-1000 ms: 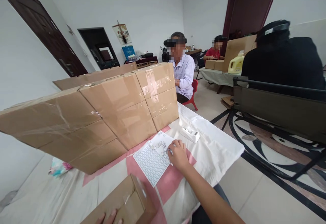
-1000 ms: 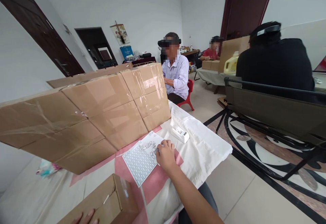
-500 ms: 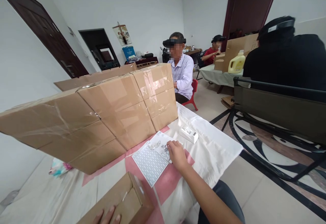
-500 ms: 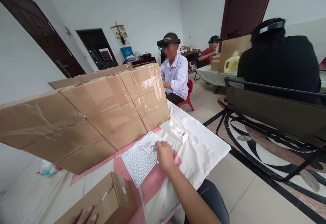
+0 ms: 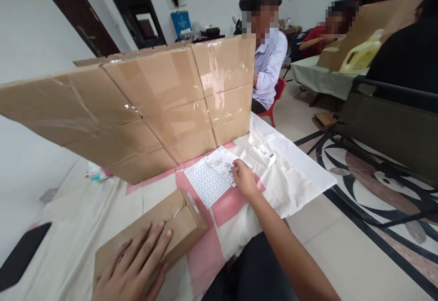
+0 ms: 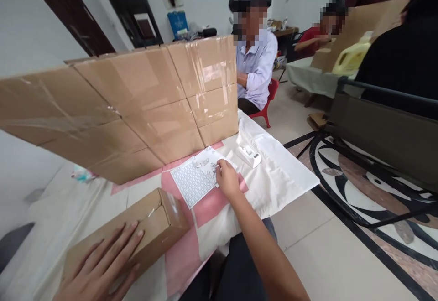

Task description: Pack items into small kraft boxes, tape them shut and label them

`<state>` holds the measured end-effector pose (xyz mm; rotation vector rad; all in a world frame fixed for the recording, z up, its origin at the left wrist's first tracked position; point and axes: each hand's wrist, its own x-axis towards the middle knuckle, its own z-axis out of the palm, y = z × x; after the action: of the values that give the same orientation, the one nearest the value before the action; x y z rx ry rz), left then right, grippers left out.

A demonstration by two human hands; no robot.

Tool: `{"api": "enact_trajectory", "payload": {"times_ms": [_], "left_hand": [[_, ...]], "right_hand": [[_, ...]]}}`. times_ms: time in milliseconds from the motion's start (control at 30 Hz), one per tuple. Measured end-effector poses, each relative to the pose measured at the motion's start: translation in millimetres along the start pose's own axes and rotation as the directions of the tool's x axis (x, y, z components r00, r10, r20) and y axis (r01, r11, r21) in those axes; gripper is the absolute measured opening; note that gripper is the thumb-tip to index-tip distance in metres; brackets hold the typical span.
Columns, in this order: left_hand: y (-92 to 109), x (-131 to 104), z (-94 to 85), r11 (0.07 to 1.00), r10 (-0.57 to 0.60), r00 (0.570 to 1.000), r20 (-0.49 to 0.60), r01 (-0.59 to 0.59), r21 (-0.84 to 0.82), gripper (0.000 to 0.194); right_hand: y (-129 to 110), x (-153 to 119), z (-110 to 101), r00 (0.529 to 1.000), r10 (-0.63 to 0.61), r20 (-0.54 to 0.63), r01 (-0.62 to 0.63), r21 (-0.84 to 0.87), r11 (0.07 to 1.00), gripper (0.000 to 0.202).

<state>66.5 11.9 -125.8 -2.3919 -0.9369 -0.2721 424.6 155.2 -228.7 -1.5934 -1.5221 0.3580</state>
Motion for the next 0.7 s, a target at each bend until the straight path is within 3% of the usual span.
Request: {"api": "enact_trajectory", "payload": {"times_ms": [267, 567, 700], "left_hand": [[7, 4, -5.8, 0.998, -0.060, 0.998, 0.021, 0.061, -0.033, 0.061], [2, -3, -0.5, 0.999, -0.050, 0.997, 0.053, 0.051, -0.015, 0.065], [4, -9, 9.5, 1.000, -0.029, 0.999, -0.033, 0.030, 0.007, 0.066]], "right_hand": [[-8, 1, -5, 0.998, -0.047, -0.044, 0.053, 0.142, 0.988, 0.017], [-9, 3, -3, 0.999, -0.022, -0.037, 0.023, 0.009, 1.000, 0.006], [-6, 1, -2, 0.998, -0.048, -0.049, 0.049, 0.013, 0.999, 0.009]]}}
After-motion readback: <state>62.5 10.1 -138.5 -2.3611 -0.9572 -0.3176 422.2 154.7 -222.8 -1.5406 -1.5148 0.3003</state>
